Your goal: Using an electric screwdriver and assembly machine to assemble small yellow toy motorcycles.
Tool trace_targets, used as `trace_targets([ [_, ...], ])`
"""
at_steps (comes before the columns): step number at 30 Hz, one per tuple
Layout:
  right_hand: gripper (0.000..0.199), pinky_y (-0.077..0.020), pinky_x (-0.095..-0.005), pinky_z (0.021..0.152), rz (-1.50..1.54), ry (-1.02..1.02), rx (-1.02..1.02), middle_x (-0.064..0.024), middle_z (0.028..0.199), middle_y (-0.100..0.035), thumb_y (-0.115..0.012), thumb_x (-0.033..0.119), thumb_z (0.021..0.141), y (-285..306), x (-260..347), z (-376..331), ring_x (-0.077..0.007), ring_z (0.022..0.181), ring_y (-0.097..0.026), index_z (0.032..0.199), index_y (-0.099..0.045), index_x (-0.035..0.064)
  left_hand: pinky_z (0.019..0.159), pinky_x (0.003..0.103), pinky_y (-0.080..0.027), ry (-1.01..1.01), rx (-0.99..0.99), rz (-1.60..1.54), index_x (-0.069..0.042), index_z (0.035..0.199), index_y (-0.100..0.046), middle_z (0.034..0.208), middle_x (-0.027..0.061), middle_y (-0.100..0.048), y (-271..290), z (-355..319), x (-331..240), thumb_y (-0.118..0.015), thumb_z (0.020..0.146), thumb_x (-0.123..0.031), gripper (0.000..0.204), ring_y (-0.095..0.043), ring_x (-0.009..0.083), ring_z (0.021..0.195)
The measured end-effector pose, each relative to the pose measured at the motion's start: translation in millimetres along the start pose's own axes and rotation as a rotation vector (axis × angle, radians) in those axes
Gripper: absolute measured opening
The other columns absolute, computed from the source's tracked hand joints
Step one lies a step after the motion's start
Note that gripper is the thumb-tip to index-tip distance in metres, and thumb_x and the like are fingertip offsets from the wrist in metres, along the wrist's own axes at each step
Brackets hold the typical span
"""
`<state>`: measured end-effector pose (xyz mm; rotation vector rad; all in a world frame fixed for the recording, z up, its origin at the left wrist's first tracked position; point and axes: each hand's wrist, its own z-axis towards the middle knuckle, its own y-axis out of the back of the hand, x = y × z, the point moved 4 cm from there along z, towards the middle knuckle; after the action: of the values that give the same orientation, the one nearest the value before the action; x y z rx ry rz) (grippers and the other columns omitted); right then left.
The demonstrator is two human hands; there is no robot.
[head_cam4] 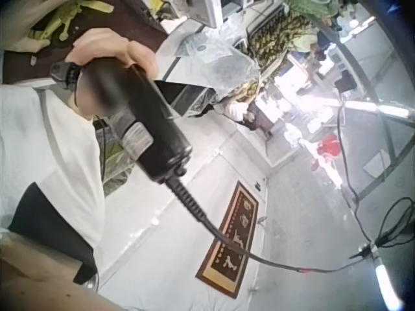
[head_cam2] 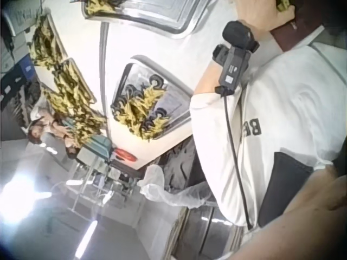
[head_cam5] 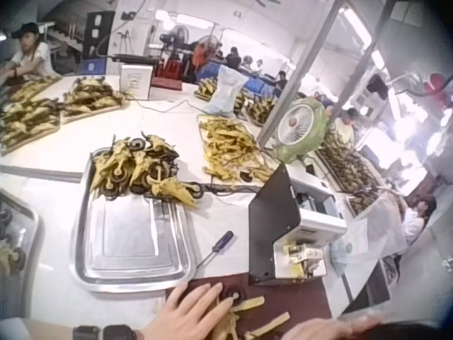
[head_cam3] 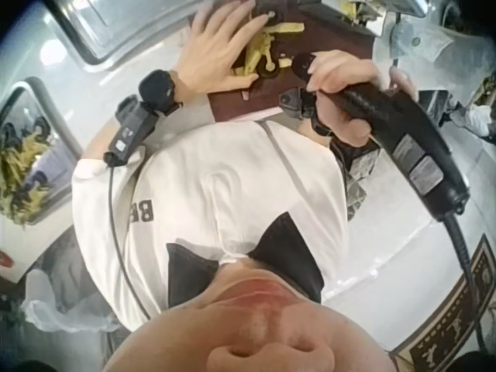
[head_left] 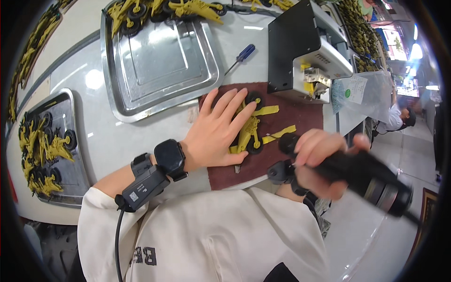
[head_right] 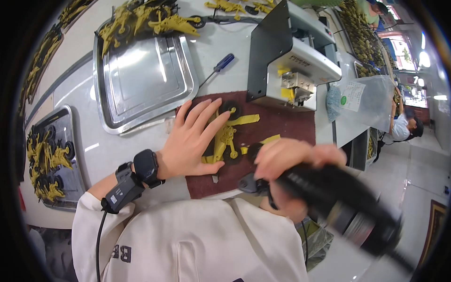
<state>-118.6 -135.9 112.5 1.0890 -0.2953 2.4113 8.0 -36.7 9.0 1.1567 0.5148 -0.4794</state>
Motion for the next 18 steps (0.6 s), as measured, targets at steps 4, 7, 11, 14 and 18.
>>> trace_targets([
  [4, 0.082, -0.0506, -0.0416, 0.055, 0.177, -0.044, 0.246, -0.0168, 0.086, -0.062, -0.075, 0.042, 0.077, -16.6, 4.8, -2.3, -0.0291, 0.064, -0.063, 0.132, -0.023, 0.0090, 0.108, 0.054, -0.019, 0.008, 0.022, 0.007, -0.005, 0.137, -0.037, 0.142, 0.0211, -0.032, -0.3, -0.7, 0.3, -0.069, 0.063, -0.042, 0.090, -0.031, 0.0377, 0.130],
  [7, 0.080, -0.0503, -0.0432, 0.056, 0.217, -0.059, 0.260, -0.0169, 0.087, -0.060, -0.075, 0.039, 0.077, -24.1, 4.7, -0.6, -0.0285, 0.064, -0.061, 0.130, -0.024, 0.0079, 0.108, 0.053, -0.018, 0.001, 0.023, 0.009, -0.005, 0.137, -0.037, 0.142, 0.0213, -0.032, -1.2, 0.0, -0.4, -0.068, 0.063, -0.042, 0.089, -0.031, 0.0378, 0.130],
  [11, 0.084, -0.0498, -0.0389, 0.055, 0.178, -0.047, 0.328, -0.0154, 0.080, -0.061, -0.068, 0.047, 0.081, -24.5, -7.4, -5.7, -0.0261, 0.058, -0.060, 0.138, -0.020, 0.0072, 0.108, 0.054, -0.018, 0.010, 0.029, 0.020, -0.005, 0.137, -0.036, 0.143, 0.0212, -0.032, -0.7, -1.4, 1.0, -0.068, 0.061, -0.040, 0.090, -0.031, 0.0380, 0.130],
  [14, 0.085, -0.0496, -0.0383, 0.055, 0.192, -0.073, 0.348, -0.0154, 0.080, -0.061, -0.068, 0.049, 0.080, -27.7, -13.0, -10.9, -0.0256, 0.057, -0.060, 0.137, -0.021, 0.0081, 0.108, 0.054, -0.018, 0.010, 0.023, 0.012, -0.005, 0.138, -0.036, 0.143, 0.0211, -0.032, -3.1, -3.5, 3.1, -0.068, 0.060, -0.039, 0.091, -0.031, 0.0381, 0.130],
  [18, 0.078, -0.0498, -0.0453, 0.061, 0.273, -0.138, 0.271, -0.0181, 0.086, -0.060, -0.077, 0.034, 0.077, -26.5, -9.3, -13.4, -0.0296, 0.069, -0.061, 0.129, -0.025, 0.0084, 0.108, 0.053, -0.018, 0.018, 0.028, 0.020, -0.005, 0.138, -0.036, 0.143, 0.0212, -0.032, -2.4, -4.4, 4.0, -0.068, 0.059, -0.039, 0.091, -0.032, 0.0379, 0.129],
])
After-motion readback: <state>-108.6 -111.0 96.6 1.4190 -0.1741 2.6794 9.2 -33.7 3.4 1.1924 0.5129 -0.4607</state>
